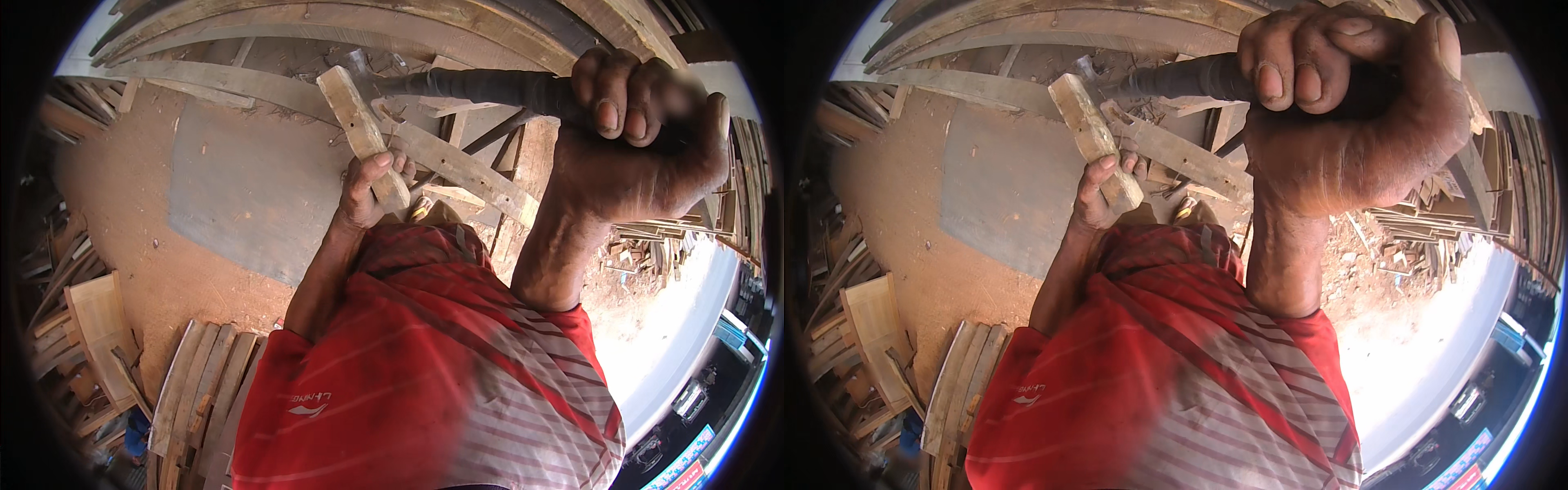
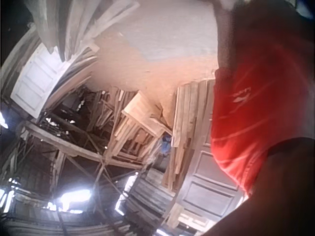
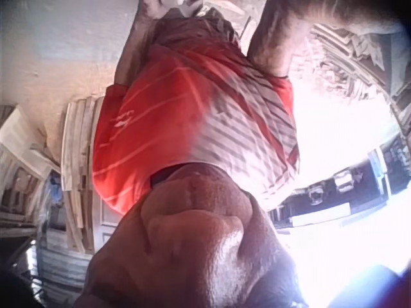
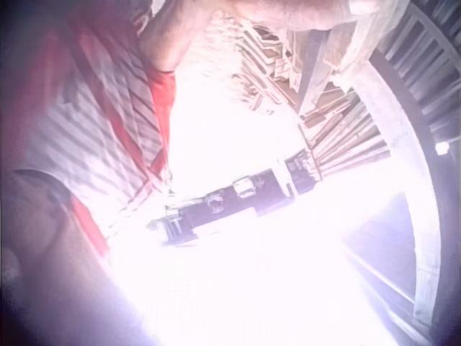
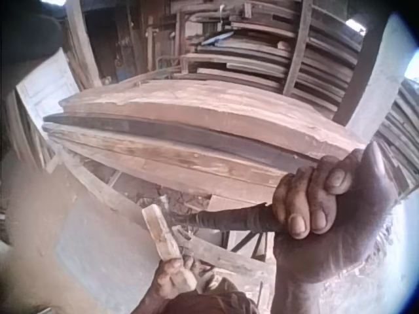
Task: The person uses a metal rod to pry apart a wooden structure, then picks up a hammer and repeatedly strikes a small wooden block placed on the structure. The person continues hammering the block and the wooden frame in an outdoor workshop area.
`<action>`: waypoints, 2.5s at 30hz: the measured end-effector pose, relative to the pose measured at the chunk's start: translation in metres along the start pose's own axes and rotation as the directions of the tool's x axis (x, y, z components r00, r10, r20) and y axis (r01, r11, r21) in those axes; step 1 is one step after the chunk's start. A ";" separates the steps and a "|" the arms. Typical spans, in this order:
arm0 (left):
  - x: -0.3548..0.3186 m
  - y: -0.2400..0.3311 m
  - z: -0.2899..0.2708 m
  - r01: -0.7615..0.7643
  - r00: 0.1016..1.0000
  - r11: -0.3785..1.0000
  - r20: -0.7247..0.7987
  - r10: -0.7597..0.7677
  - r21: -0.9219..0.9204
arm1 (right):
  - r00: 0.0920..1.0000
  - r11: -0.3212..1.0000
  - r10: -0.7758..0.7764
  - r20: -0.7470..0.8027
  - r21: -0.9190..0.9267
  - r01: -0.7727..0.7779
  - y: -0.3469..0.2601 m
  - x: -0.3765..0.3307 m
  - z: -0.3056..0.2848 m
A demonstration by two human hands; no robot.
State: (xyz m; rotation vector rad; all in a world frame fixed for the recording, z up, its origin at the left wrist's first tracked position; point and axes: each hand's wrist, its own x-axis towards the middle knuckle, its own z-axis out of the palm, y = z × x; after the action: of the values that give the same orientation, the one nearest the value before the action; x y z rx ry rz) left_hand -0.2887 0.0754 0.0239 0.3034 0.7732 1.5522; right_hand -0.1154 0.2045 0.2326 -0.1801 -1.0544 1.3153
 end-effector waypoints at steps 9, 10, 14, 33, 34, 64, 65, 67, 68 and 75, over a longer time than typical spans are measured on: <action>-0.022 0.015 0.013 -0.042 0.958 0.994 -0.277 0.069 0.102 | 0.990 0.998 -0.063 -0.127 -0.030 0.059 -0.086 -0.016 -0.036; -0.018 0.027 0.019 -0.047 0.935 0.985 -0.341 0.102 0.166 | 0.987 0.997 -0.049 -0.151 -0.060 0.041 -0.091 -0.022 -0.035; 0.007 0.071 0.023 -0.103 0.917 0.962 -0.350 0.190 0.252 | 0.974 0.968 -0.083 -0.210 -0.250 0.028 -0.086 -0.049 -0.034; 0.051 0.155 -0.139 -0.147 0.878 0.984 -0.445 0.176 0.099 | 0.980 0.890 -0.091 -0.178 -0.456 -0.001 -0.053 -0.120 0.048; 0.056 0.154 -0.150 -0.157 0.882 0.984 -0.438 0.176 0.081 | 0.981 0.867 -0.099 -0.169 -0.498 0.002 -0.049 -0.122 0.059; -0.020 -0.030 -0.067 -0.118 0.793 0.804 -0.432 0.430 0.582 | 0.941 0.848 -0.222 -0.254 -0.526 0.059 -0.224 -0.195 -0.118; -0.028 -0.039 -0.063 -0.152 0.782 0.812 -0.434 0.448 0.564 | 0.939 0.804 -0.209 -0.275 -0.594 0.005 -0.226 -0.202 -0.130; -0.052 -0.074 -0.032 -0.181 0.735 0.765 -0.431 0.523 0.618 | 0.944 0.849 -0.209 -0.257 -0.527 0.045 -0.245 -0.208 -0.145; -0.066 -0.090 -0.015 -0.199 0.710 0.739 -0.426 0.561 0.644 | 0.947 0.837 -0.211 -0.242 -0.544 0.047 -0.255 -0.207 -0.150; -0.172 -0.205 0.026 -0.051 0.824 0.656 -0.340 0.454 0.753 | 0.958 0.840 -0.242 -0.151 -0.527 0.130 -0.288 -0.233 -0.186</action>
State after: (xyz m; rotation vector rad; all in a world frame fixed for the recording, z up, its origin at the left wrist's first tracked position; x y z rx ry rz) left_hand -0.0869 -0.0898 -0.0430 0.6217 1.8557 1.5468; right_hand 0.2433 0.0001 0.1944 -0.5929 -1.1872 0.7920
